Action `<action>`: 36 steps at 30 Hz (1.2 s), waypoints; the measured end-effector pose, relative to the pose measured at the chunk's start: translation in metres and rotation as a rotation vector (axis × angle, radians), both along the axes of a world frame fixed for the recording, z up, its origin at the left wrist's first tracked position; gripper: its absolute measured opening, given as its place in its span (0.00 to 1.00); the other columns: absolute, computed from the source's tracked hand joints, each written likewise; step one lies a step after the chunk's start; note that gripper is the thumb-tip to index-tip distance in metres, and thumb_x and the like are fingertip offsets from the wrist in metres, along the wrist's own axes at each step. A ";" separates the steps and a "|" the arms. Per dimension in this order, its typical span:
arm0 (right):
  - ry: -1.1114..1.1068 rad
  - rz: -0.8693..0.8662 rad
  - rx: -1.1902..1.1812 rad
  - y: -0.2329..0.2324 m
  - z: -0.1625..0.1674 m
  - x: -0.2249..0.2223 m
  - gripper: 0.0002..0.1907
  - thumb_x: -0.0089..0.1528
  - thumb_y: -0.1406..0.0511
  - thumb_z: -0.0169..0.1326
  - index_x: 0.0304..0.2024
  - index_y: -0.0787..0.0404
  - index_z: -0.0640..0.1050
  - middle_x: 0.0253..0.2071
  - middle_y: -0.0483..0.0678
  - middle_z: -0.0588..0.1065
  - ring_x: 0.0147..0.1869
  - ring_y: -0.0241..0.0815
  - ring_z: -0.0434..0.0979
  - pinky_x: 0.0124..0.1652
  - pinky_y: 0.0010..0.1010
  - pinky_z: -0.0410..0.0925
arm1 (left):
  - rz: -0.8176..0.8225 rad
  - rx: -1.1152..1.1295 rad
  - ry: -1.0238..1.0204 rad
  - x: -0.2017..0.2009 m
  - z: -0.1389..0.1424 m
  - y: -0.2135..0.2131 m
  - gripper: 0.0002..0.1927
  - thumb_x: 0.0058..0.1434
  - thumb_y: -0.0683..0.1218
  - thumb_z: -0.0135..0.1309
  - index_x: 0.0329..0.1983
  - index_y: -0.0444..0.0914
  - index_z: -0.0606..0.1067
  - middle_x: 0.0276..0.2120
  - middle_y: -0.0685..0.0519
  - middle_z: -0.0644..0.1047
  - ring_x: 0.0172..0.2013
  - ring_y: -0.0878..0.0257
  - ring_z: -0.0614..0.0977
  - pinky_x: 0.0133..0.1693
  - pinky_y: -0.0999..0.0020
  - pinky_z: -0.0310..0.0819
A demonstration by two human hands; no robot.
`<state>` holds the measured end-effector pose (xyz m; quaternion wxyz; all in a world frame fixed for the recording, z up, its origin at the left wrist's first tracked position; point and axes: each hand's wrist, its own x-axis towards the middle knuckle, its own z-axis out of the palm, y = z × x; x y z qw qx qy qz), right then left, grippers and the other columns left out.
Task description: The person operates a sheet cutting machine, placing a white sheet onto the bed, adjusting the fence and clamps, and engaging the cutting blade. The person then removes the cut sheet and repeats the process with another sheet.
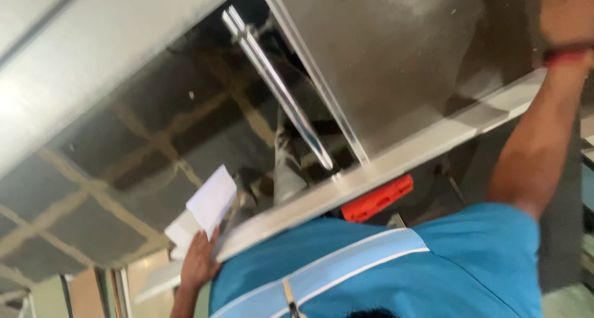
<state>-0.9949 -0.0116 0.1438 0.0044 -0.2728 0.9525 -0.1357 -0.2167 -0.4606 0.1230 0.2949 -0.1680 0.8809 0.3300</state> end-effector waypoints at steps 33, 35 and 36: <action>-0.255 -0.572 0.138 0.066 0.001 0.328 0.25 0.71 0.48 0.52 0.29 0.58 0.82 0.31 0.58 0.79 0.38 0.62 0.80 0.39 0.50 0.70 | -0.046 -0.271 0.354 -0.022 0.011 0.010 0.55 0.49 0.72 0.58 0.69 0.30 0.63 0.53 0.31 0.75 0.60 0.39 0.73 0.68 0.40 0.52; -0.257 -0.582 0.134 0.071 -0.008 0.328 0.26 0.71 0.48 0.52 0.29 0.58 0.82 0.32 0.58 0.79 0.39 0.63 0.79 0.40 0.51 0.70 | -0.050 -0.270 0.365 -0.032 0.006 0.018 0.54 0.49 0.69 0.61 0.68 0.30 0.62 0.54 0.31 0.75 0.62 0.39 0.72 0.67 0.37 0.49; -0.263 -0.586 0.136 0.073 -0.011 0.328 0.26 0.72 0.48 0.51 0.29 0.58 0.82 0.32 0.58 0.79 0.39 0.64 0.79 0.40 0.52 0.69 | -0.097 -0.290 0.276 -0.037 0.004 0.022 0.54 0.48 0.66 0.62 0.70 0.31 0.61 0.56 0.33 0.74 0.64 0.42 0.70 0.69 0.38 0.47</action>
